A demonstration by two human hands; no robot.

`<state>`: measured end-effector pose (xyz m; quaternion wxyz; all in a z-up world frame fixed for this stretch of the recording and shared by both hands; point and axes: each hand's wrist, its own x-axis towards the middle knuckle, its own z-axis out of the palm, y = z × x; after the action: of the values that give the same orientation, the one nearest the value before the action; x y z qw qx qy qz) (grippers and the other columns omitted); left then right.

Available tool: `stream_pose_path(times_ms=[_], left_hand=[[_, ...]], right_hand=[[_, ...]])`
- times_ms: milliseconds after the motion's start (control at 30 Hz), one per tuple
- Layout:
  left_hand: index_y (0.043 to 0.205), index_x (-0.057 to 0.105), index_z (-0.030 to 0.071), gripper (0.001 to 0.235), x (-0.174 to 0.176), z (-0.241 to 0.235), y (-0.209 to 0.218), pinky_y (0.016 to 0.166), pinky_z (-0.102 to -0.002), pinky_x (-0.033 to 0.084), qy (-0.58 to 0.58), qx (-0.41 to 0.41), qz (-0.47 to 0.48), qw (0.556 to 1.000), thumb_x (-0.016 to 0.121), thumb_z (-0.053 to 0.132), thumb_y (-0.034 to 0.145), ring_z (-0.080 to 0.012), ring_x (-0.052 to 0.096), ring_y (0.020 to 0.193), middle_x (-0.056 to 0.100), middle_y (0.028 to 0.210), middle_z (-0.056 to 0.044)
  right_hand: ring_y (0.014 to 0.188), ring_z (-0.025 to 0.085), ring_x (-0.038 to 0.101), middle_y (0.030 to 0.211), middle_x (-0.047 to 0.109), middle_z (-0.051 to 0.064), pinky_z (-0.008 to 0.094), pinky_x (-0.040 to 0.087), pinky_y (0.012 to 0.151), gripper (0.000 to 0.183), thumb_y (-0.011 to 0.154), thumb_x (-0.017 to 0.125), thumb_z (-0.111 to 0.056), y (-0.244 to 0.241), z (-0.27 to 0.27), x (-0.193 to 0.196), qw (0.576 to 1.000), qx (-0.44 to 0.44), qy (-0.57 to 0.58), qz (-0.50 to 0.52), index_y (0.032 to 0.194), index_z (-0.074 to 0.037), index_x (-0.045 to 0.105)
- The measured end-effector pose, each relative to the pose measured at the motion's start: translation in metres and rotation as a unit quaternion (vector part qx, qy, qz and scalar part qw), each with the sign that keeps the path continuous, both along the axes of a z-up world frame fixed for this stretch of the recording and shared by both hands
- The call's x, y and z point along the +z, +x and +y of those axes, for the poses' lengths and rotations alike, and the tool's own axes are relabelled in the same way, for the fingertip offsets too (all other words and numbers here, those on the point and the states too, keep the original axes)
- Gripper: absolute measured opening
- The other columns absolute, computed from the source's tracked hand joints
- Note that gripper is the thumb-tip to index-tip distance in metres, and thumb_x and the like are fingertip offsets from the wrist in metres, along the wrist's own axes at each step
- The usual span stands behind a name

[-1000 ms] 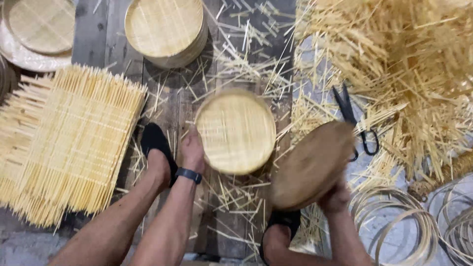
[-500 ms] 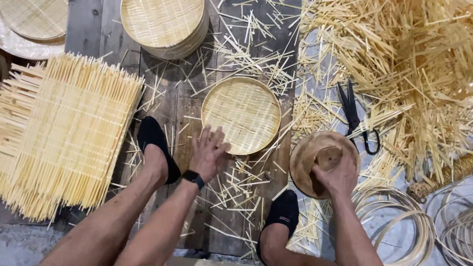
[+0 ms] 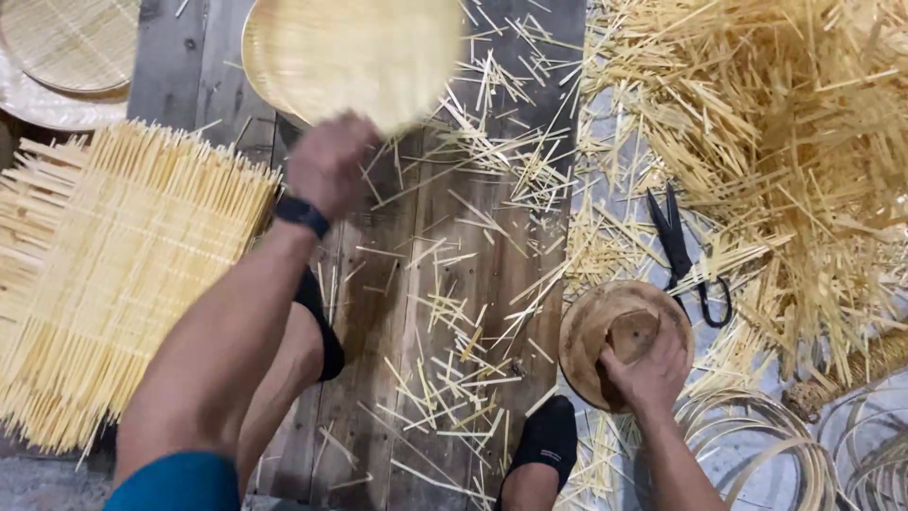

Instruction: The person sits on the floor weaving thin bamboo strips into a round woven tray, folding and tucking the strip ends, then fitting a bamboo hoop rim around the edge and pressing it into place. They pick up additional strips and hoops from the pile and trim excess material with scissors.

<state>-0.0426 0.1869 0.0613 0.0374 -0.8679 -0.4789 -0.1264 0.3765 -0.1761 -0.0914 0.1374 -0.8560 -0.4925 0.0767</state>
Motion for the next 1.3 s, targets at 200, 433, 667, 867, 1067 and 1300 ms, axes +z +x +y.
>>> stream_pose_path(times_ms=[200,433,667,867,1067,1300], left_hand=[[0.117,0.076,0.008,0.037,-0.055,0.069,-0.042,0.098,-0.046,0.052,0.058,0.031,-0.110,0.992,0.058,-0.006,0.088,-0.0370,0.068,0.118,0.076,0.120,-0.013],[0.118,0.076,0.011,0.042,-0.082,0.075,-0.039,0.104,-0.044,0.050,0.007,0.055,-0.097,0.994,0.057,-0.008,0.086,-0.0330,0.068,0.119,0.075,0.117,-0.015],[0.127,0.068,0.001,0.053,-0.061,0.055,-0.029,0.103,-0.049,0.047,0.014,0.035,-0.087,0.995,0.069,-0.003,0.074,-0.0409,0.064,0.119,0.070,0.124,-0.022],[0.133,0.063,0.003,0.048,-0.070,-0.094,0.063,0.096,-0.045,0.057,-0.230,0.082,-0.333,0.911,0.065,0.028,0.093,-0.0329,0.071,0.109,0.073,0.119,-0.023],[0.123,0.068,0.002,0.062,-0.140,-0.215,0.108,0.091,-0.035,0.054,-0.512,0.329,-0.665,0.432,0.071,0.053,0.089,-0.0145,0.069,0.097,0.076,0.110,-0.007],[0.118,0.076,0.006,0.035,-0.198,-0.190,-0.028,0.080,-0.031,0.056,-0.281,0.248,-0.433,0.820,0.073,0.028,0.091,-0.0172,0.070,0.091,0.076,0.102,-0.007]], right_hand=[[0.123,0.047,0.053,0.138,0.055,0.028,0.054,0.040,0.109,0.116,0.060,0.086,-0.048,-0.005,0.011,0.018,0.999,-0.018,-0.045,0.022,0.155,-0.005,0.036],[0.128,0.045,0.051,0.137,0.055,0.026,0.054,0.038,0.110,0.112,0.061,0.087,-0.045,-0.006,0.016,0.021,0.996,-0.033,-0.068,0.038,0.154,-0.008,0.037],[0.127,0.040,0.055,0.140,0.054,0.025,0.050,0.047,0.103,0.115,0.059,0.091,-0.047,-0.002,0.017,0.039,0.994,-0.049,-0.052,0.082,0.152,-0.006,0.037],[0.118,0.036,0.063,0.134,0.059,0.026,0.047,0.050,0.101,0.098,0.074,0.081,-0.043,-0.007,0.009,0.058,0.922,-0.139,0.097,0.348,0.157,-0.009,0.042],[0.107,0.031,0.072,0.122,0.072,0.018,0.041,0.054,0.093,0.078,0.081,0.059,-0.054,-0.077,0.057,0.124,0.562,-0.190,0.133,0.794,0.138,-0.001,0.055],[0.100,0.017,0.066,0.115,0.072,0.011,0.033,0.052,0.091,0.046,0.095,0.064,-0.029,-0.109,0.049,0.012,0.756,-0.074,0.052,0.649,0.126,0.005,0.065]])
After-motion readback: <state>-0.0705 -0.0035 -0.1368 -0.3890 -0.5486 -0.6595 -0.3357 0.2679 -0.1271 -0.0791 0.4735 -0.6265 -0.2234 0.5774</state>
